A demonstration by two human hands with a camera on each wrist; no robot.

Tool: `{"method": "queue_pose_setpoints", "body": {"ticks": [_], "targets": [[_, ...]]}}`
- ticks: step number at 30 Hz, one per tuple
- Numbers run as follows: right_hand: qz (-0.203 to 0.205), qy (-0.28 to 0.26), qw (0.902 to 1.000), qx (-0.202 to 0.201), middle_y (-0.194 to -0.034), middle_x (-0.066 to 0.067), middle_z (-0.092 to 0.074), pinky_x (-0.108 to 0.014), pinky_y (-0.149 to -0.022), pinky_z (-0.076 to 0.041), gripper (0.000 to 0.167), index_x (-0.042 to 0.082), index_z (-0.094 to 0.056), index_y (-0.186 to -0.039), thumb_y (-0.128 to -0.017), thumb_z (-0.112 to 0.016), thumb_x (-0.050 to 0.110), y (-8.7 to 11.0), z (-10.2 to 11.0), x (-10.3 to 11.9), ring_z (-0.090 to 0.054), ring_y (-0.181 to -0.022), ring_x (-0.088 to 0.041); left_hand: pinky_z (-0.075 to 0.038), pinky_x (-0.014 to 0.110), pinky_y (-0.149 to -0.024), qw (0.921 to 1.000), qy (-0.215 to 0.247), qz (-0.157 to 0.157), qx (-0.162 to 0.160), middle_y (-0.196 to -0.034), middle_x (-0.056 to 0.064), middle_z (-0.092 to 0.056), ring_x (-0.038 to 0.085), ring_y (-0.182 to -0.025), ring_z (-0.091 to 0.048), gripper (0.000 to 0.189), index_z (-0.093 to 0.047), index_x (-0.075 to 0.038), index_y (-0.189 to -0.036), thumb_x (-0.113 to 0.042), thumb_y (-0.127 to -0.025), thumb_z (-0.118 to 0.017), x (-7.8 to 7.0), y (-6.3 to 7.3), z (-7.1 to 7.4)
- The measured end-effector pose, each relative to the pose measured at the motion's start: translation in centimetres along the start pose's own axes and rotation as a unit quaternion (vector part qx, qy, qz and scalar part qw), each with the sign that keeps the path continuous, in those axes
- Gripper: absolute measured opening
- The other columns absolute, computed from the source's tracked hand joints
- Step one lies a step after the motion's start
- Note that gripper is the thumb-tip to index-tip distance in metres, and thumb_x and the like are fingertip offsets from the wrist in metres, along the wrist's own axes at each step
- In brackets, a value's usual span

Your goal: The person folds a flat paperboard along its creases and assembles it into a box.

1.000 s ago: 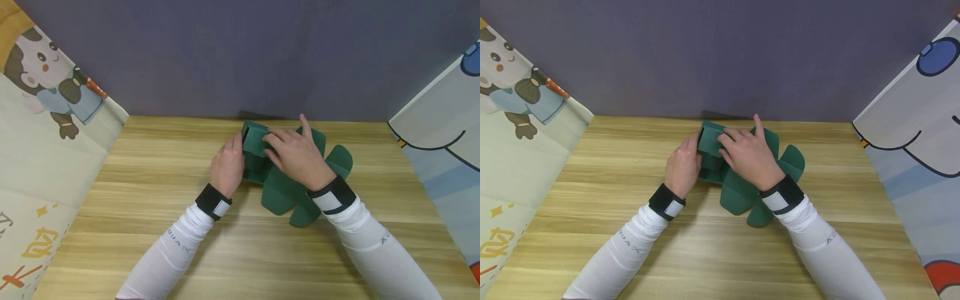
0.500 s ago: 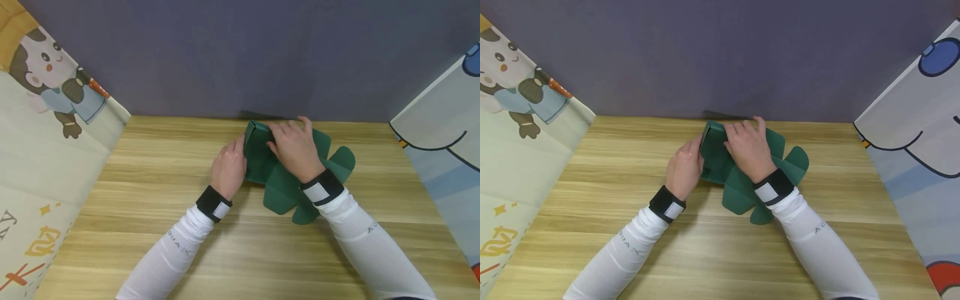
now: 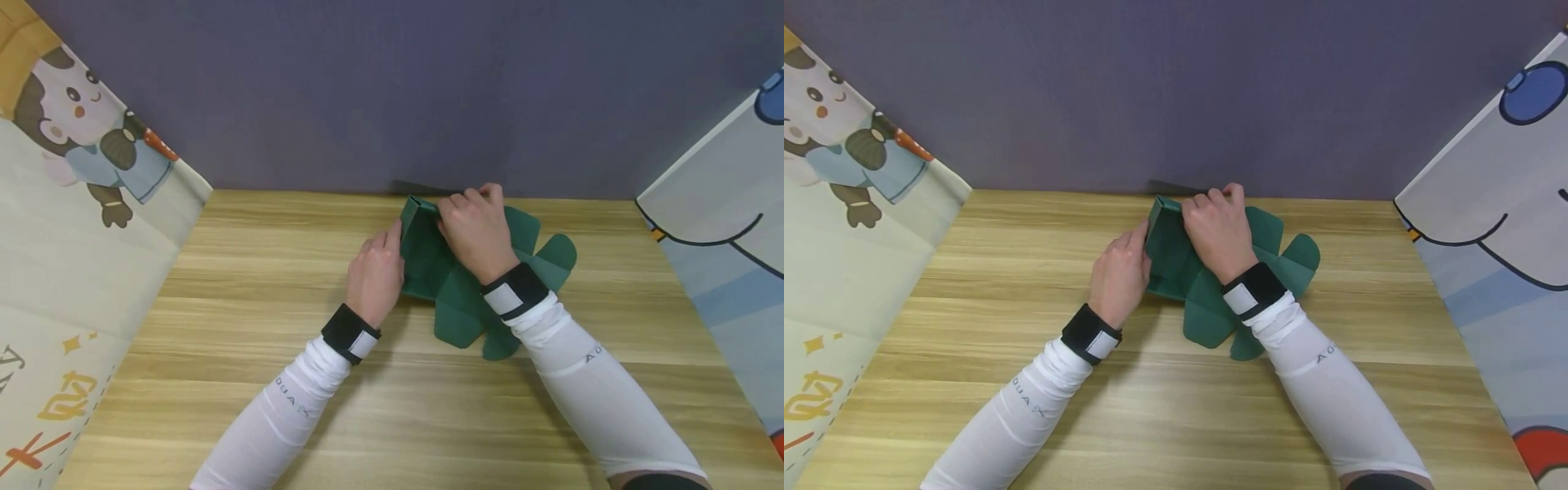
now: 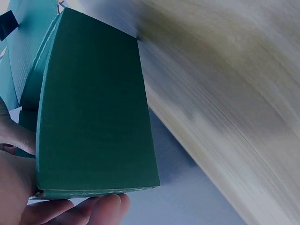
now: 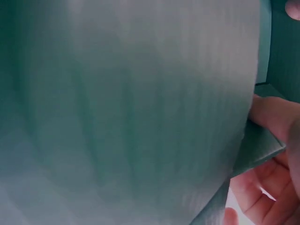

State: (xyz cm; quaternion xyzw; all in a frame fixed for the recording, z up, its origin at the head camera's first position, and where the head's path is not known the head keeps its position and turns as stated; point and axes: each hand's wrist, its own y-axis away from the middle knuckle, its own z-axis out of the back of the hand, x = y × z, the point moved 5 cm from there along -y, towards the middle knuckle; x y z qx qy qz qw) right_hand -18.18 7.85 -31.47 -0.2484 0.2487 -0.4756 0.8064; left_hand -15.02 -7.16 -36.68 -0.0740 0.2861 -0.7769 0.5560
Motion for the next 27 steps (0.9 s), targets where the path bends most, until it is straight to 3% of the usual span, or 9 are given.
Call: {"method": "queue_pose_setpoints", "body": {"ticks": [12, 21, 27], "targets": [[0.010, 0.010, 0.9992, -0.036, -0.070, -0.010, -0.068, -0.048, -0.081, -0.037, 0.015, 0.006, -0.064, -0.074, -0.088, -0.063, 0.009, -0.2, 0.0, -0.2, -0.057, -0.064, -0.027, -0.057, 0.036, -0.062, 1.0000, 0.005, -0.003, 0.005, -0.107, 0.012, -0.068, 0.025, -0.086, -0.068, 0.057, -0.049, -0.006, -0.138, -0.010, -0.084, -0.068, -0.5, 0.0, 0.0], [0.025, -0.007, 0.9990, -0.037, -0.071, -0.010, -0.068, -0.049, -0.082, -0.036, 0.018, 0.007, -0.064, -0.072, -0.090, -0.059, 0.008, -1.1, -0.7, -1.6, -0.055, -0.063, -0.027, -0.057, 0.036, -0.065, 0.9996, 0.022, 0.016, 0.005, -0.109, 0.013, -0.068, 0.026, -0.087, -0.068, 0.056, -0.049, -0.005, -0.137, -0.011, -0.084, -0.068, -0.8, -1.1, -0.8], [0.049, -0.019, 0.9980, -0.035, -0.064, -0.009, -0.063, -0.050, -0.082, -0.036, 0.026, 0.008, -0.061, -0.066, -0.091, -0.056, 0.004, -1.8, -0.8, -2.2, -0.052, -0.059, -0.026, -0.057, 0.036, -0.062, 0.9988, 0.036, 0.025, -0.023, -0.106, 0.011, -0.069, 0.024, -0.085, -0.067, 0.044, -0.057, -0.008, -0.130, -0.021, -0.089, -0.063, -1.0, -2.7, -0.3]]}}
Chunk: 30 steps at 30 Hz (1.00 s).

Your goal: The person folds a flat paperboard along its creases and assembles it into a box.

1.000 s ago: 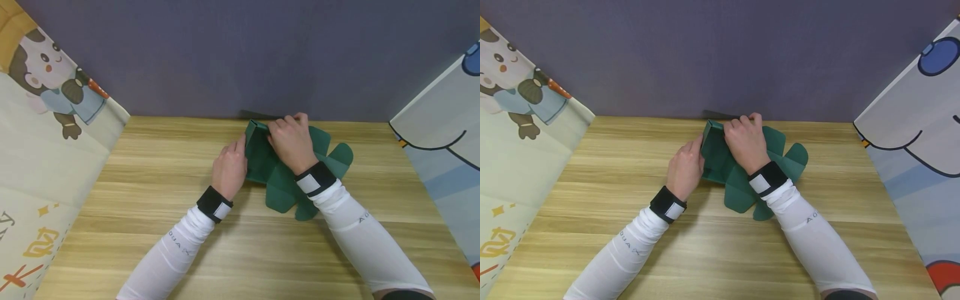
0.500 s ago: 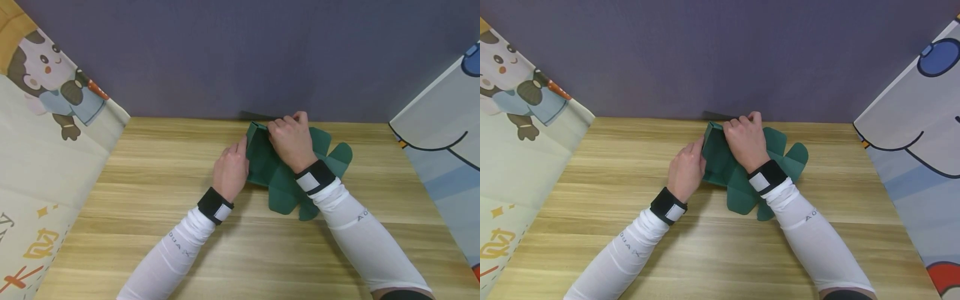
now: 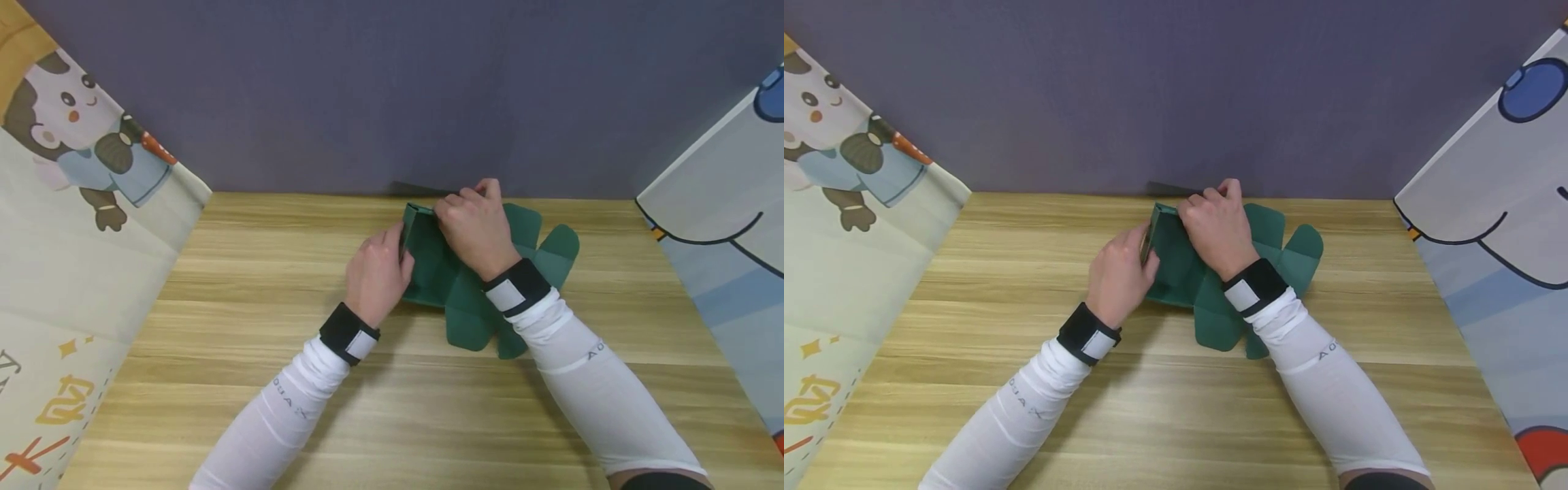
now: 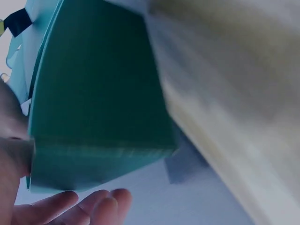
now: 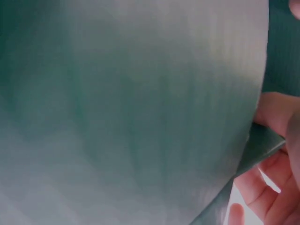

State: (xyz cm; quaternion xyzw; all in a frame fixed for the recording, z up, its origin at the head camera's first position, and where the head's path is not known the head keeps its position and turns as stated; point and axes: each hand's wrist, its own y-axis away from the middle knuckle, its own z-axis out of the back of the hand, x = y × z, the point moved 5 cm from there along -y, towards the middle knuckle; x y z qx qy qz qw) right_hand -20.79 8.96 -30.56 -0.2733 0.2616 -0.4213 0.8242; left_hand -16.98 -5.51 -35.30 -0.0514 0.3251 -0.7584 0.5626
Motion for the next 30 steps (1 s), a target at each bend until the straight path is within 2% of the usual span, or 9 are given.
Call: {"method": "queue_pose_setpoints", "body": {"ticks": [5, 9, 12, 15, 18, 22, 25, 28, 30], "targets": [[0.027, -0.003, 0.9996, 0.010, -0.062, -0.007, -0.061, -0.050, -0.083, -0.037, 0.032, 0.009, -0.061, -0.063, -0.092, -0.052, 0.002, -0.3, 0.4, 0.7, -0.052, -0.060, -0.026, -0.056, 0.036, -0.073, 0.9993, -0.002, -0.037, -0.012, -0.114, 0.009, -0.065, 0.024, -0.095, -0.063, 0.048, -0.056, -0.008, -0.130, -0.025, -0.087, -0.068, -0.7, -2.1, 1.6], [0.044, 0.003, 0.9988, 0.022, -0.062, -0.007, -0.062, -0.050, -0.082, -0.037, 0.033, 0.011, -0.064, -0.063, -0.092, -0.053, -0.001, -0.5, 0.5, 1.4, -0.055, -0.061, -0.027, -0.051, 0.034, -0.084, 0.9946, -0.004, -0.101, 0.021, -0.115, 0.010, -0.064, 0.025, -0.096, -0.060, 0.058, -0.052, -0.006, -0.135, -0.016, -0.083, -0.073, -1.6, -3.9, 2.3], [0.054, 0.008, 0.9981, 0.028, -0.059, -0.006, -0.060, -0.050, -0.081, -0.039, 0.033, 0.011, -0.065, -0.062, -0.090, -0.056, -0.002, -0.5, 0.6, 1.9, -0.056, -0.060, -0.026, -0.050, 0.033, -0.074, 0.9895, 0.006, -0.132, 0.058, -0.102, 0.008, -0.065, 0.024, -0.086, -0.060, 0.063, -0.046, -0.007, -0.140, -0.008, -0.083, -0.071, -1.9, -4.7, 2.2], [0.058, 0.009, 0.9977, 0.035, -0.058, -0.006, -0.059, -0.049, -0.081, -0.039, 0.032, 0.011, -0.067, -0.062, -0.091, -0.058, -0.001, -0.5, 0.5, 2.2, -0.056, -0.060, -0.026, -0.046, 0.032, -0.060, 0.9877, 0.016, -0.134, 0.080, -0.081, 0.006, -0.061, 0.021, -0.071, -0.057, 0.064, -0.042, -0.008, -0.142, -0.002, -0.084, -0.067, -2.0, -5.0, 2.2], [0.053, 0.010, 0.9977, 0.041, -0.059, -0.007, -0.061, -0.049, -0.082, -0.039, 0.029, 0.011, -0.068, -0.064, -0.091, -0.060, 0.002, -0.3, 0.6, 2.7, -0.057, -0.063, -0.025, -0.042, 0.031, -0.054, 0.9876, 0.023, -0.130, 0.085, -0.071, 0.004, -0.056, 0.018, -0.063, -0.051, 0.063, -0.042, -0.009, -0.142, -0.001, -0.085, -0.066, -1.8, -4.6, 2.2], [0.044, 0.012, 0.9980, 0.044, -0.064, -0.007, -0.064, -0.052, -0.088, -0.039, 0.025, 0.011, -0.070, -0.069, -0.091, -0.061, 0.002, 0.1, 0.8, 3.2, -0.058, -0.069, -0.026, -0.044, 0.032, -0.056, 0.9880, 0.032, -0.128, 0.080, -0.074, 0.005, -0.059, 0.020, -0.067, -0.052, 0.065, -0.043, -0.010, -0.142, -0.002, -0.083, -0.070, -1.5, -4.0, 2.4], [0.041, 0.011, 0.9979, 0.048, -0.073, -0.006, -0.068, -0.057, -0.100, -0.035, 0.019, 0.011, -0.072, -0.078, -0.092, -0.061, 0.004, 0.5, 1.1, 3.5, -0.059, -0.079, -0.027, -0.048, 0.033, -0.060, 0.9887, 0.036, -0.122, 0.080, -0.080, 0.007, -0.062, 0.022, -0.071, -0.056, 0.068, -0.042, -0.010, -0.142, -0.002, -0.082, -0.072, -1.0, -3.6, 2.5], [0.039, -0.008, 0.9980, 0.048, -0.094, -0.005, -0.071, -0.062, -0.112, -0.021, 0.010, 0.011, -0.072, -0.096, -0.090, -0.066, 0.008, 1.0, 1.7, 3.7, -0.058, -0.099, -0.028, -0.051, 0.035, -0.065, 0.9903, 0.038, -0.110, 0.077, -0.085, 0.008, -0.064, 0.023, -0.077, -0.061, 0.066, -0.042, -0.010, -0.142, -0.004, -0.083, -0.072, -0.2, -3.3, 2.6], [0.036, -0.027, 0.9981, 0.042, -0.111, -0.006, -0.069, -0.064, -0.115, -0.011, 0.022, 0.011, -0.070, -0.108, -0.086, -0.072, 0.011, 1.4, 2.3, 3.8, -0.054, -0.114, -0.028, -0.053, 0.035, -0.067, 0.9916, 0.044, -0.098, 0.073, -0.089, 0.008, -0.066, 0.024, -0.079, -0.062, 0.063, -0.043, -0.010, -0.141, -0.005, -0.084, -0.071, 0.5, -3.0, 2.8]]}}
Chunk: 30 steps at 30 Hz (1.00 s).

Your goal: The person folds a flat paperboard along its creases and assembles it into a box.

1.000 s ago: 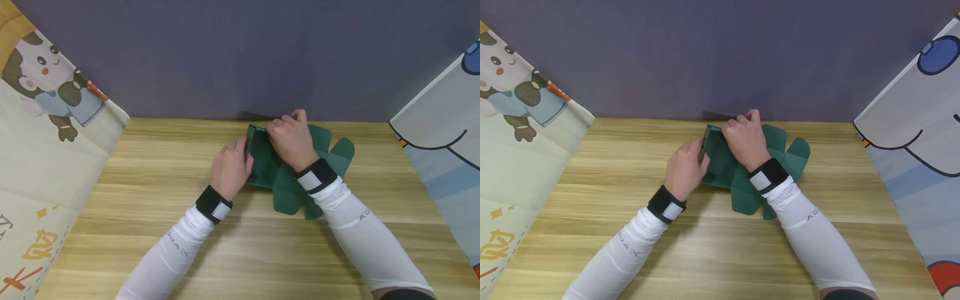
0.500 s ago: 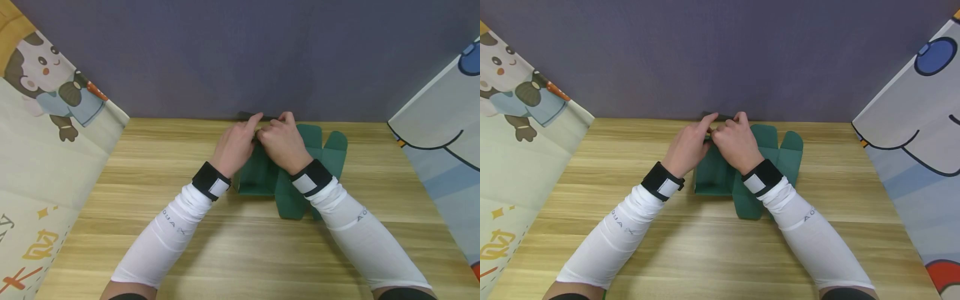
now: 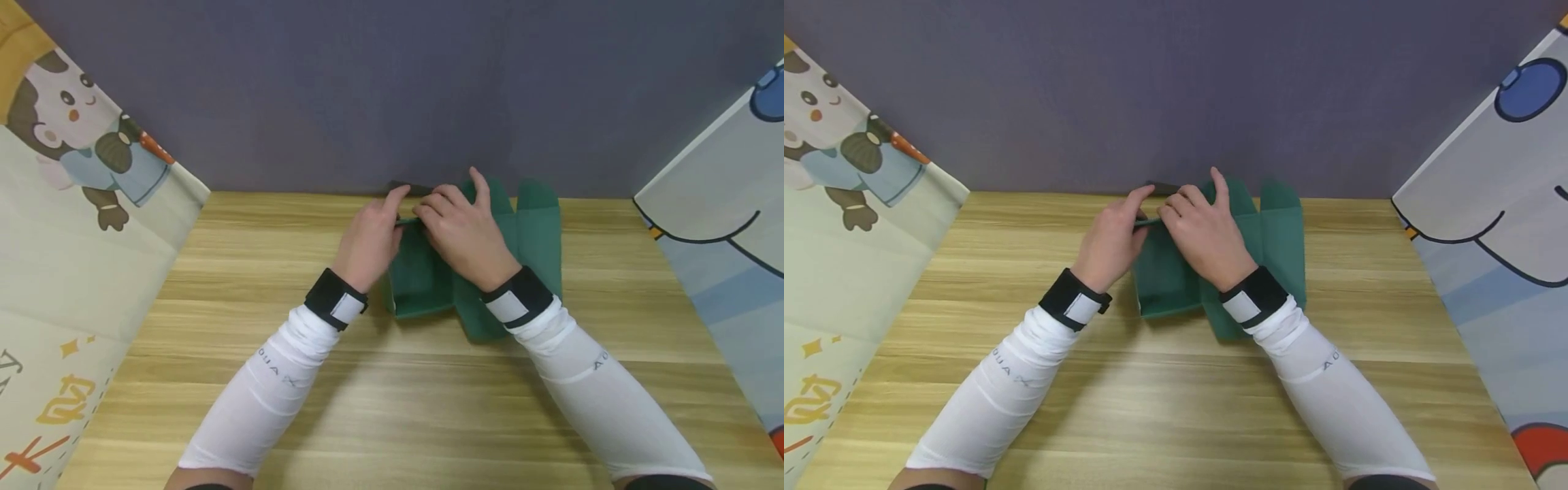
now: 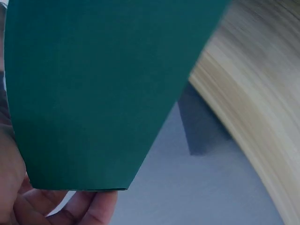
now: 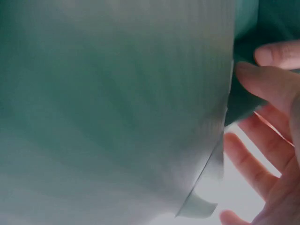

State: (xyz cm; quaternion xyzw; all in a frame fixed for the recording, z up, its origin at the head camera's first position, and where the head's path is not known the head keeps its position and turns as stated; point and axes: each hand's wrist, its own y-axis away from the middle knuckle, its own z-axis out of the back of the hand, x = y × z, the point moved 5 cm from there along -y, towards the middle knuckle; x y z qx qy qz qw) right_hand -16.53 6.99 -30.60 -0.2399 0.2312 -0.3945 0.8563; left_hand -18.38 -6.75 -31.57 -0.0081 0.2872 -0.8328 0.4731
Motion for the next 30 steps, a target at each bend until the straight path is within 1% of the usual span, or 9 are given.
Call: {"method": "queue_pose_setpoints", "body": {"ticks": [2, 5, 9, 12, 16, 20, 26, 28, 30], "targets": [[-0.001, -0.021, 0.9997, -0.011, -0.122, -0.007, -0.063, -0.064, -0.116, -0.006, 0.036, 0.011, -0.066, -0.116, -0.082, -0.077, 0.013, 0.3, 0.6, -0.2, -0.048, -0.125, -0.029, -0.053, 0.036, -0.068, 0.9998, 0.007, 0.014, -0.009, -0.092, 0.009, -0.067, 0.024, -0.081, -0.063, 0.060, -0.045, -0.010, -0.140, -0.006, -0.085, -0.070, 0.7, 0.1, 0.0], [-0.012, -0.040, 0.9989, -0.023, -0.126, -0.008, -0.060, -0.062, -0.113, -0.016, 0.044, 0.011, -0.064, -0.121, -0.081, -0.079, 0.019, 0.8, 1.5, -0.5, -0.047, -0.125, -0.030, -0.053, 0.035, -0.072, 0.9989, 0.018, 0.037, -0.021, -0.099, 0.010, -0.068, 0.023, -0.085, -0.063, 0.057, -0.048, -0.009, -0.138, -0.005, -0.086, -0.068, 1.6, 0.4, 0.1], [-0.055, -0.082, 0.9951, -0.006, -0.112, -0.006, -0.062, -0.050, -0.090, -0.036, 0.037, 0.012, -0.065, -0.120, -0.087, -0.072, 0.028, 1.8, 2.3, -0.6, -0.053, -0.105, -0.028, -0.053, 0.035, -0.083, 0.9969, 0.029, 0.062, -0.039, -0.114, 0.012, -0.067, 0.025, -0.099, -0.063, 0.053, -0.052, -0.007, -0.136, -0.001, -0.085, -0.065, 2.5, 0.7, 0.1], [-0.110, -0.144, 0.9831, 0.026, -0.097, -0.003, -0.062, -0.038, -0.074, -0.041, 0.033, 0.012, -0.066, -0.114, -0.089, -0.069, 0.033, 2.8, 2.5, -0.7, -0.056, -0.086, -0.021, -0.053, 0.037, -0.086, 0.9951, 0.032, 0.080, -0.048, -0.122, 0.012, -0.065, 0.027, -0.106, -0.062, 0.051, -0.054, -0.008, -0.135, 0.000, -0.086, -0.061, 3.0, 1.0, 0.0], [-0.192, -0.226, 0.9519, 0.078, -0.084, 0.001, -0.062, -0.030, -0.062, -0.048, 0.033, 0.009, -0.065, -0.106, -0.090, -0.067, 0.038, 4.6, 2.0, -1.1, -0.057, -0.068, -0.012, -0.053, 0.037, -0.083, 0.9920, 0.028, 0.108, -0.057, -0.119, 0.011, -0.064, 0.026, -0.105, -0.061, 0.050, -0.056, -0.009, -0.134, 0.000, -0.085, -0.058, 3.7, 1.5, -0.4], [-0.270, -0.269, 0.9146, 0.136, -0.083, -0.001, -0.067, -0.032, -0.061, -0.052, 0.044, 0.006, -0.063, -0.107, -0.092, -0.061, 0.047, 6.5, 0.7, -1.5, -0.062, -0.066, -0.013, -0.053, 0.037, -0.083, 0.9885, 0.031, 0.132, -0.067, -0.112, 0.010, -0.062, 0.024, -0.101, -0.060, 0.049, -0.058, -0.009, -0.132, 0.000, -0.084, -0.058, 4.1, 2.0, -0.7], [-0.340, -0.328, 0.8638, 0.174, -0.103, -0.008, -0.069, -0.037, -0.068, -0.056, 0.073, 0.003, -0.053, -0.133, -0.089, -0.056, 0.061, 8.1, -2.4, -2.3, -0.070, -0.081, -0.019, -0.053, 0.038, -0.079, 0.9836, 0.029, 0.158, -0.082, -0.107, 0.011, -0.061, 0.026, -0.095, -0.059, 0.049, -0.057, -0.009, -0.132, -0.001, -0.084, -0.059, 4.2, 2.7, -1.4], [-0.358, -0.363, 0.8419, 0.176, -0.112, -0.011, -0.067, -0.038, -0.071, -0.057, 0.078, 0.004, -0.046, -0.140, -0.088, -0.056, 0.061, 8.3, -3.5, -2.5, -0.071, -0.086, -0.022, -0.053, 0.039, -0.079, 0.9828, 0.026, 0.162, -0.084, -0.106, 0.011, -0.061, 0.027, -0.095, -0.059, 0.048, -0.057, -0.009, -0.131, -0.001, -0.084, -0.059, 4.2, 2.9, -1.7], [-0.378, -0.407, 0.8127, 0.177, -0.118, -0.014, -0.064, -0.041, -0.071, -0.058, 0.076, 0.004, -0.043, -0.142, -0.090, -0.058, 0.057, 8.5, -4.4, -2.5, -0.071, -0.088, -0.026, -0.053, 0.040, -0.077, 0.9821, 0.026, 0.167, -0.083, -0.105, 0.012, -0.060, 0.028, -0.095, -0.059, 0.047, -0.058, -0.009, -0.130, -0.001, -0.083, -0.058, 4.1, 3.2, -2.2]]}}
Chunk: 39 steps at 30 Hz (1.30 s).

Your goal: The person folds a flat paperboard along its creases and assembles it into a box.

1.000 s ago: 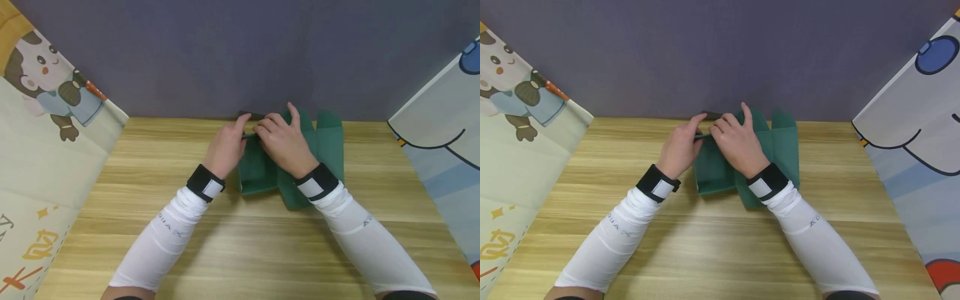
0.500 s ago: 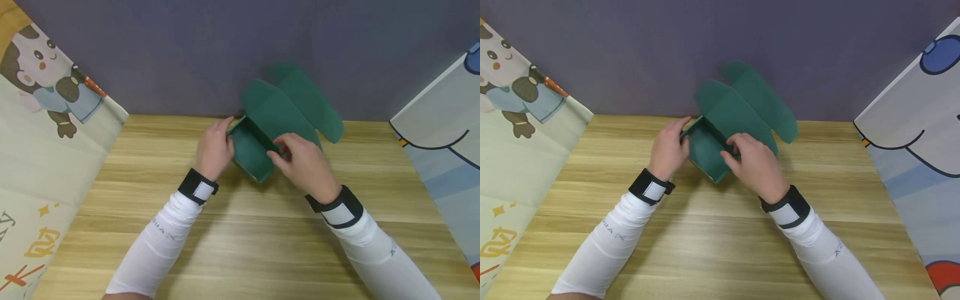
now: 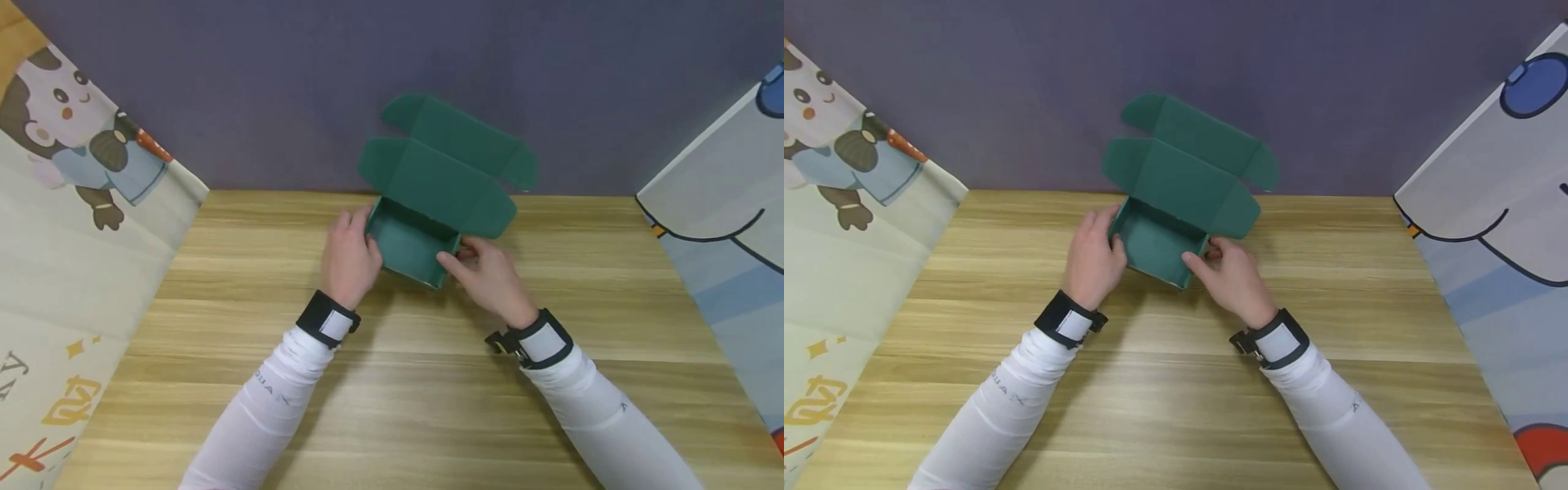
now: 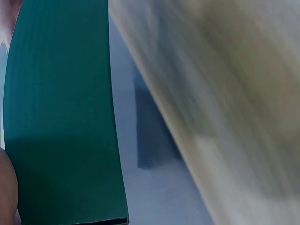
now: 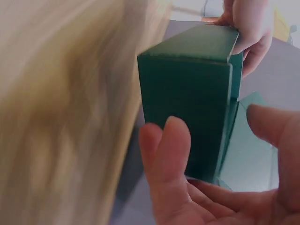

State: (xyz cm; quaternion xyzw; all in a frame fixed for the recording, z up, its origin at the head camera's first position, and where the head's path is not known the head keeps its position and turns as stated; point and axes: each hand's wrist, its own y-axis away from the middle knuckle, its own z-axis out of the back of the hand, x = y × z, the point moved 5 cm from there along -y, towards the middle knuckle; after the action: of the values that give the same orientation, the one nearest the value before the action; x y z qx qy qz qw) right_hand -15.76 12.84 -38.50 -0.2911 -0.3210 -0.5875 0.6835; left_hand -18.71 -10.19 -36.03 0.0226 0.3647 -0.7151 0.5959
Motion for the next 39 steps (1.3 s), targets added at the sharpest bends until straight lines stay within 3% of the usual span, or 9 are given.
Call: {"method": "queue_pose_setpoints", "body": {"ticks": [5, 8, 14, 22, 29, 32, 39], "targets": [[-0.038, -0.071, 0.9967, 0.010, -0.121, -0.017, -0.058, -0.041, -0.057, -0.058, 0.059, 0.001, -0.042, -0.140, -0.095, -0.060, 0.034, -0.6, -0.8, -1.0, -0.070, -0.076, -0.030, -0.054, 0.041, -0.076, 0.9995, 0.017, 0.018, 0.020, -0.109, 0.013, -0.060, 0.028, -0.095, -0.060, 0.047, -0.055, -0.008, -0.131, -0.002, -0.085, -0.057, 0.3, 1.3, -1.1], [-0.034, -0.056, 0.9978, 0.003, -0.118, -0.016, -0.059, -0.036, -0.052, -0.057, 0.051, 0.001, -0.044, -0.139, -0.096, -0.057, 0.025, -0.8, -0.7, -1.4, -0.069, -0.066, -0.028, -0.052, 0.038, -0.070, 0.9981, 0.040, 0.033, 0.034, -0.106, 0.011, -0.059, 0.025, -0.088, -0.059, 0.046, -0.055, -0.008, -0.131, -0.005, -0.085, -0.059, 0.6, 2.0, -1.5], [-0.028, -0.007, 0.9996, -0.002, -0.118, -0.016, -0.061, -0.032, -0.049, -0.055, 0.047, 0.004, -0.047, -0.139, -0.096, -0.052, 0.024, -1.1, 0.2, -2.1, -0.067, -0.058, -0.024, -0.048, 0.029, -0.060, 0.9910, 0.107, 0.046, 0.065, -0.096, 0.007, -0.058, 0.017, -0.074, -0.056, 0.041, -0.057, -0.005, -0.127, -0.012, -0.088, -0.060, 0.7, 2.6, -1.8], [-0.041, 0.017, 0.9990, 0.009, -0.124, -0.016, -0.059, -0.033, -0.050, -0.055, 0.053, 0.005, -0.043, -0.143, -0.095, -0.049, 0.027, -1.3, 1.2, -2.4, -0.068, -0.059, -0.023, -0.050, 0.030, -0.055, 0.9687, 0.192, 0.080, 0.136, -0.095, 0.006, -0.065, 0.016, -0.061, -0.058, 0.033, -0.060, -0.008, -0.124, -0.025, -0.096, -0.053, 1.4, 2.6, -1.7], [-0.038, 0.030, 0.9986, 0.022, -0.120, -0.015, -0.061, -0.032, -0.050, -0.055, 0.055, 0.005, -0.045, -0.142, -0.092, -0.051, 0.027, -1.1, 1.1, -2.3, -0.069, -0.058, -0.027, -0.053, 0.035, -0.050, 0.9392, 0.250, 0.123, 0.201, -0.101, 0.008, -0.063, 0.027, -0.060, -0.066, 0.035, -0.058, -0.009, -0.128, -0.024, -0.097, -0.054, 2.4, 2.8, -1.6], [-0.035, 0.033, 0.9985, 0.027, -0.118, -0.014, -0.062, -0.032, -0.050, -0.054, 0.054, 0.003, -0.045, -0.141, -0.092, -0.053, 0.026, -1.0, 0.9, -2.3, -0.068, -0.055, -0.025, -0.054, 0.035, -0.051, 0.9337, 0.256, 0.130, 0.214, -0.101, 0.009, -0.063, 0.029, -0.062, -0.067, 0.036, -0.057, -0.008, -0.128, -0.024, -0.096, -0.054, 2.7, 3.0, -1.7], [-0.033, 0.034, 0.9982, 0.036, -0.116, -0.015, -0.063, -0.031, -0.050, -0.053, 0.053, 0.001, -0.045, -0.140, -0.092, -0.054, 0.022, -1.1, 0.4, -2.9, -0.063, -0.048, -0.016, -0.055, 0.034, -0.053, 0.9319, 0.244, 0.139, 0.230, -0.103, 0.008, -0.063, 0.021, -0.061, -0.067, 0.038, -0.056, -0.008, -0.130, -0.025, -0.097, -0.053, 3.2, 3.3, -2.0]]}}
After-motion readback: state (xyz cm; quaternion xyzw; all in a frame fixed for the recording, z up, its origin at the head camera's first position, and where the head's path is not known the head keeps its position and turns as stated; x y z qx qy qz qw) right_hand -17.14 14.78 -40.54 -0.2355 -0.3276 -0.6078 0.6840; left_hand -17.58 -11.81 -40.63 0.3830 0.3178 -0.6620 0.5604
